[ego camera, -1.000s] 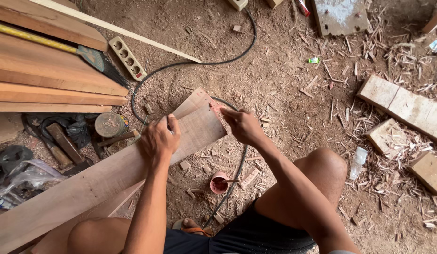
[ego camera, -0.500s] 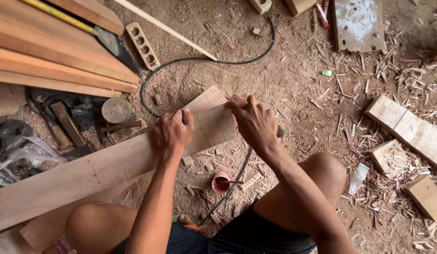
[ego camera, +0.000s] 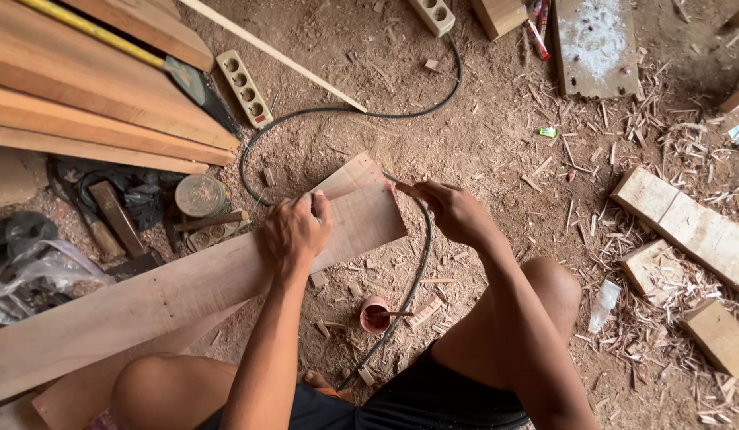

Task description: The person applies a reddish filler to the joints and edges of a wooden frame using a small stick. They work on multiple corners and edges, then apply filler to a separate flat wooden plank, smoothing it with their finger.

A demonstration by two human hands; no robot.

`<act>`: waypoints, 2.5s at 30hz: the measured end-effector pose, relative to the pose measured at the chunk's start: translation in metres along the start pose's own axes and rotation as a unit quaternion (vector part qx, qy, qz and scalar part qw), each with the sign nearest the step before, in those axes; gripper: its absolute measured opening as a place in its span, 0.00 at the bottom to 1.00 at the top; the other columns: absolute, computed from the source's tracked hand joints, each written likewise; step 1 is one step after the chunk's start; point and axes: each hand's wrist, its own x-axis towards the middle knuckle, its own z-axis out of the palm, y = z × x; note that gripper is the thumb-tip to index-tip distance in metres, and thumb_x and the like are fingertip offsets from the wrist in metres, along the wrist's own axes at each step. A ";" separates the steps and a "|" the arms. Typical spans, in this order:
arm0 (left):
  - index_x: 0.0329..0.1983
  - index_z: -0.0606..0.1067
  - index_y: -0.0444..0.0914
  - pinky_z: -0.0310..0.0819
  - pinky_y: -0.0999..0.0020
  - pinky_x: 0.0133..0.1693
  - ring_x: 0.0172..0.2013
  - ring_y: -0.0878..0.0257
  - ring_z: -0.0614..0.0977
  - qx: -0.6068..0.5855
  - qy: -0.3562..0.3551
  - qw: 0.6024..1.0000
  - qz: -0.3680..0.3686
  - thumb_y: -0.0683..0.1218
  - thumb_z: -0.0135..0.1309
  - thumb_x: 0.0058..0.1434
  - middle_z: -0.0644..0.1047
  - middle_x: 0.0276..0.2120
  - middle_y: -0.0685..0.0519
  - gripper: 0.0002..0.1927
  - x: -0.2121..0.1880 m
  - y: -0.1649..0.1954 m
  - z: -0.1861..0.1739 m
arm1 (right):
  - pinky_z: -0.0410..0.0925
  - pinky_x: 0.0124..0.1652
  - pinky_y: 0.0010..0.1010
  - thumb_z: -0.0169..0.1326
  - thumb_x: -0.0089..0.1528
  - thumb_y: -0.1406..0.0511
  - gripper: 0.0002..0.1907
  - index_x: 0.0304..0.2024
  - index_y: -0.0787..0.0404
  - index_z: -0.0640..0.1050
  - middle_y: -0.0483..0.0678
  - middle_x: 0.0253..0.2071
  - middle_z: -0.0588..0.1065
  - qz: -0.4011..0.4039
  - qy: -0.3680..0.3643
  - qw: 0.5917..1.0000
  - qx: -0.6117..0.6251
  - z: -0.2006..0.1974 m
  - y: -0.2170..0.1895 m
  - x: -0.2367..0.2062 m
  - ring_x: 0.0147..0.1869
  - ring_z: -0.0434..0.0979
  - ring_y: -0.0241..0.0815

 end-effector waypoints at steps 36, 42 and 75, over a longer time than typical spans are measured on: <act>0.19 0.73 0.44 0.61 0.60 0.26 0.19 0.58 0.72 0.102 0.017 0.994 0.016 0.56 0.42 0.72 0.76 0.19 0.50 0.25 -0.002 -0.004 0.007 | 0.56 0.56 0.52 0.50 0.64 0.65 0.17 0.50 0.34 0.73 0.44 0.35 0.69 -0.120 0.195 0.921 -0.316 0.009 0.013 -0.057 0.43 0.69 0.43; 0.19 0.74 0.44 0.65 0.56 0.27 0.19 0.55 0.76 0.077 0.002 0.997 -0.013 0.56 0.41 0.71 0.77 0.19 0.48 0.25 -0.004 0.007 -0.001 | 0.58 0.43 0.45 0.56 0.61 0.69 0.33 0.68 0.37 0.71 0.54 0.38 0.69 -0.087 0.197 0.878 -0.427 0.005 -0.035 -0.019 0.39 0.67 0.49; 0.34 0.80 0.41 0.75 0.61 0.41 0.30 0.62 0.80 -0.230 0.114 0.959 0.119 0.45 0.54 0.63 0.81 0.28 0.53 0.06 -0.027 -0.043 -0.047 | 0.62 0.31 0.31 0.43 0.73 0.71 0.27 0.75 0.64 0.62 0.52 0.34 0.72 -0.091 0.112 0.988 0.060 0.170 -0.065 -0.102 0.32 0.66 0.42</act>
